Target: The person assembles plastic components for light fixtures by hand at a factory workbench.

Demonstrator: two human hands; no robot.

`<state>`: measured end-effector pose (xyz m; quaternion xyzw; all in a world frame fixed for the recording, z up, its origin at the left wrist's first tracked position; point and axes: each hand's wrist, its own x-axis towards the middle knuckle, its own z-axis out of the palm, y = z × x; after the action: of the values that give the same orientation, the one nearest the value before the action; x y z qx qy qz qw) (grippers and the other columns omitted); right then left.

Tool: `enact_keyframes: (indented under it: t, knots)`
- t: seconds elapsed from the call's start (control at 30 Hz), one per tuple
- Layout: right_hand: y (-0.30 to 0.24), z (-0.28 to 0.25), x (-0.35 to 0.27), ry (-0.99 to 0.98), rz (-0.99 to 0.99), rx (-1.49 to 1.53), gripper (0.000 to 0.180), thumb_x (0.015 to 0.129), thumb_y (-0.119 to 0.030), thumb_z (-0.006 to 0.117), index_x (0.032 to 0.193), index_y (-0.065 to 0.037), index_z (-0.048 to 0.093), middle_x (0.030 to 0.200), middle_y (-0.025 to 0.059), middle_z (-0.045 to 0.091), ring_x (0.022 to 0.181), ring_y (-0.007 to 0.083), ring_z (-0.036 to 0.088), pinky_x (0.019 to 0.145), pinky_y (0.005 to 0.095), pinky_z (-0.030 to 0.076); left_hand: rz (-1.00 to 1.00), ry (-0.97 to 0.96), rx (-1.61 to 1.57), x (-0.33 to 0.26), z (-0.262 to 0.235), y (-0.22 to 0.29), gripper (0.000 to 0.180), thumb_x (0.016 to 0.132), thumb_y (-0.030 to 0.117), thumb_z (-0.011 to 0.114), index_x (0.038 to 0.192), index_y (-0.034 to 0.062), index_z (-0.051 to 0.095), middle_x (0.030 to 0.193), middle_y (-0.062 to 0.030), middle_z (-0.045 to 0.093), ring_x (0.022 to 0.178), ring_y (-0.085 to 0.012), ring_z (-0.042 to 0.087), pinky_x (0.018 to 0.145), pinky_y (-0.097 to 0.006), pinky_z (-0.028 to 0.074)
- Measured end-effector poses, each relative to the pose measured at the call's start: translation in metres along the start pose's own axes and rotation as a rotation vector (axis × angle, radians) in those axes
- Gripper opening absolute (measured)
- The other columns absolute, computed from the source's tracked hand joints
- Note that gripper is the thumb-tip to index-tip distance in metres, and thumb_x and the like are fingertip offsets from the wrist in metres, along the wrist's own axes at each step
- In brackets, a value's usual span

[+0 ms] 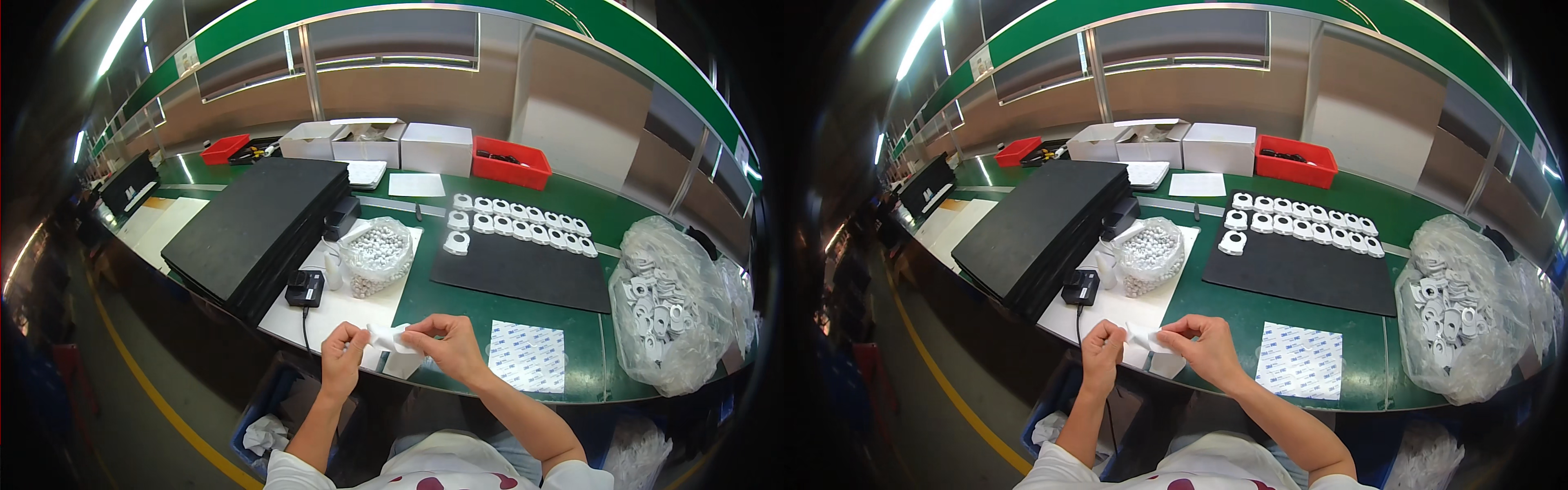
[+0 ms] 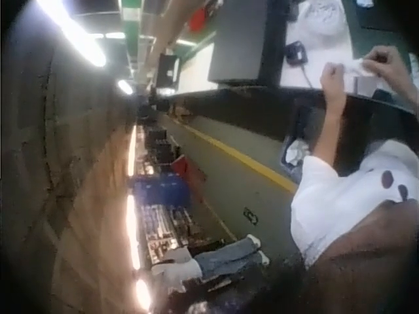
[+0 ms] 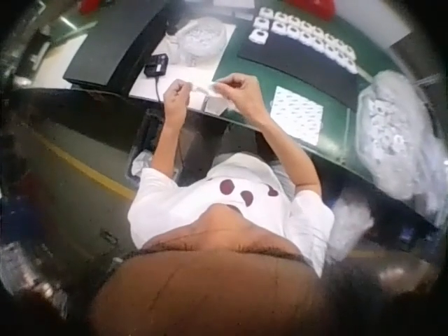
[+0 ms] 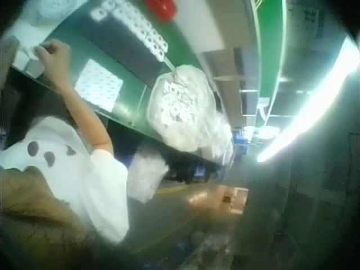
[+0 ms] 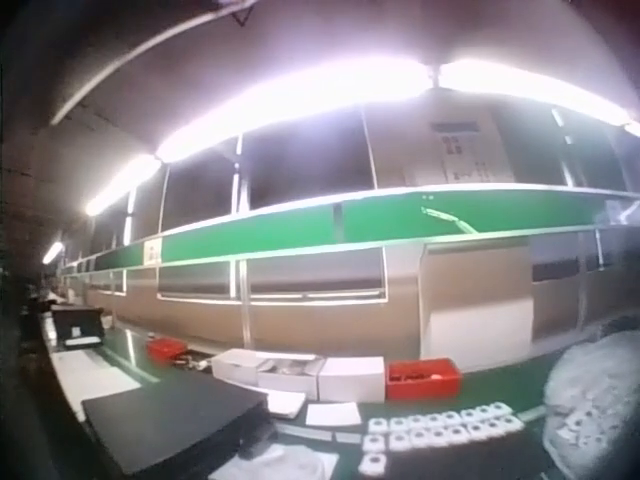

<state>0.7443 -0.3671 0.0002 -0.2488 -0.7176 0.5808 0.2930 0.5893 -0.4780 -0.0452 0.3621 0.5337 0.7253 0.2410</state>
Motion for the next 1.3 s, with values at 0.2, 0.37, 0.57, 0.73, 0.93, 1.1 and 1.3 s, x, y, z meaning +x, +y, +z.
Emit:
enact_keyframes:
  t: [0.2, 0.37, 0.57, 0.73, 0.93, 1.1, 1.3]
  knots:
    - [0.008, -0.012, 0.050, 0.044, 0.014, 0.229, 0.012, 0.082, -0.011, 0.065, 0.085, -0.001, 0.062, 0.074, 0.0030, 0.063, 0.065, 0.0066, 0.055, 0.059, 0.0209, 0.045, 0.069, 0.345, -0.387, 0.049, -0.040, 0.022, 0.015, 0.091, 0.018, 0.053, 0.079, 0.0104, 0.053, 0.061, 0.0078, 0.048, 0.044, 0.0006, 0.035, 0.037, -0.015, 0.024]
    - [0.013, 0.023, 0.100, -0.090, -0.035, 0.493, 0.014, 0.086, -0.012, 0.061, 0.092, 0.000, 0.057, 0.081, 0.0029, 0.061, 0.073, 0.0060, 0.055, 0.063, 0.0209, 0.046, 0.016, 0.140, -0.356, 0.081, -0.046, 0.014, 0.012, 0.091, 0.018, 0.053, 0.081, 0.0112, 0.051, 0.052, 0.0081, 0.030, 0.040, -0.0010, 0.024, 0.036, -0.017, 0.018]
    - [0.046, 0.035, 0.128, -0.193, -0.148, -0.179, 0.030, 0.085, -0.022, 0.061, 0.105, 0.000, 0.056, 0.092, 0.0128, 0.064, 0.077, 0.0187, 0.061, 0.073, 0.0302, 0.049, -0.082, 0.128, -0.467, 0.102, -0.042, 0.015, 0.016, 0.092, 0.018, 0.051, 0.078, 0.0098, 0.051, 0.051, 0.0081, 0.031, 0.040, -0.0014, 0.024, 0.037, -0.018, 0.017]
    - [0.046, 0.031, 0.131, -0.162, -0.082, -0.015, 0.035, 0.090, -0.027, 0.053, 0.111, 0.001, 0.058, 0.093, 0.0074, 0.064, 0.081, 0.0122, 0.058, 0.070, 0.0277, 0.048, -0.263, 0.068, -0.220, 0.096, -0.021, -0.004, 0.018, 0.091, 0.017, 0.051, 0.077, 0.0057, 0.055, 0.052, 0.0077, 0.036, 0.041, -0.0015, 0.026, 0.038, -0.019, 0.019]
    - [0.061, 0.013, 0.121, -0.367, 0.115, 0.319, 0.028, 0.087, -0.020, 0.059, 0.103, 0.002, 0.063, 0.082, 0.0055, 0.065, 0.073, 0.0084, 0.058, 0.066, 0.0236, 0.049, -0.359, -0.078, -0.222, 0.073, 0.021, -0.045, 0.020, 0.093, 0.017, 0.047, 0.087, 0.0016, 0.058, 0.052, 0.0066, 0.037, 0.042, -0.0025, 0.026, 0.039, -0.019, 0.019]
    - [0.048, 0.008, 0.121, -0.093, -0.365, -0.128, 0.018, 0.084, -0.011, 0.061, 0.097, -0.001, 0.066, 0.076, 0.0096, 0.066, 0.063, 0.0134, 0.061, 0.056, 0.0240, 0.048, -0.366, -0.166, -0.620, 0.070, 0.033, -0.042, 0.022, 0.095, 0.018, 0.043, 0.105, 0.0015, 0.055, 0.054, 0.0060, 0.033, 0.043, -0.0037, 0.027, 0.041, -0.019, 0.021]
    - [0.027, -0.006, 0.143, -0.029, -0.663, -0.472, 0.015, 0.079, -0.011, 0.064, 0.092, -0.005, 0.066, 0.067, 0.0109, 0.061, 0.057, 0.0247, 0.058, 0.049, 0.0315, 0.045, -0.214, -0.140, -0.494, 0.088, 0.049, -0.046, 0.026, 0.094, 0.014, 0.042, 0.116, 0.0032, 0.051, 0.055, 0.0030, 0.036, 0.046, -0.0049, 0.032, 0.043, -0.019, 0.024]
